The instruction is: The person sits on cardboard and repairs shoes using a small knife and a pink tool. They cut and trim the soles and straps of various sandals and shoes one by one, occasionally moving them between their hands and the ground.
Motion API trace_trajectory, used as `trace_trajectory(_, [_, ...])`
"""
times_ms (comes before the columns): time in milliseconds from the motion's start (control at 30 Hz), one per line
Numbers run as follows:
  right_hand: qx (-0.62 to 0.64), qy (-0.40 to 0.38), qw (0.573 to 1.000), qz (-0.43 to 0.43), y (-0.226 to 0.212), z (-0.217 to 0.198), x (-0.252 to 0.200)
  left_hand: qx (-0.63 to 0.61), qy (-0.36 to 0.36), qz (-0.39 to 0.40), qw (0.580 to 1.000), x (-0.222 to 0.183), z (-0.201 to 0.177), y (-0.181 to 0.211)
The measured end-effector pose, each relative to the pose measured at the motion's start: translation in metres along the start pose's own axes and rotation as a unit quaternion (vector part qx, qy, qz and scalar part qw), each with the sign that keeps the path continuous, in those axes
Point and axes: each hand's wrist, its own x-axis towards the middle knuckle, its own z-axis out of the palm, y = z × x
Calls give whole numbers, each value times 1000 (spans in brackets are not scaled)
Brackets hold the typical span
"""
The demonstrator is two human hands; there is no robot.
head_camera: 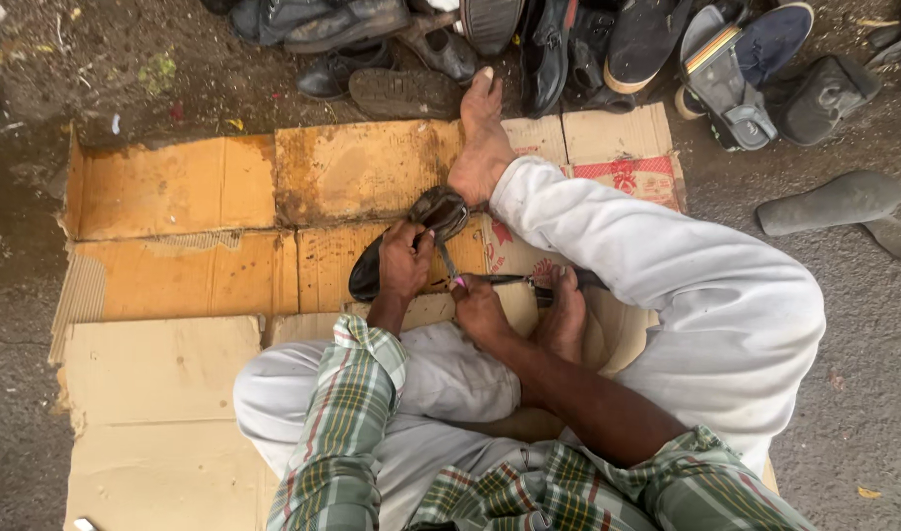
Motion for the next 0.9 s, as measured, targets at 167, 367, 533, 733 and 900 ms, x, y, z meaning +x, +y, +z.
trace_trajectory(167, [-127, -5, 983, -136, -21, -3, 46, 33, 20, 69, 997, -4, 2, -4])
trace_trajectory(367, [-77, 59, 986, -135, 7, 17, 9, 26, 68, 102, 992, -3, 4, -14])
trace_trajectory(533, [-68, 50, 992, -96, 14, 14, 7, -23, 55, 51, 997, -1, 4, -13])
trace_trajectory(733, [-72, 56, 982, -165, 38, 50, 59, -51, 91, 34, 994, -2, 2, -19])
trace_trajectory(900, [-68, -10, 982, -178, 47, 52, -33, -213, 145, -14, 966, 12, 2, -33])
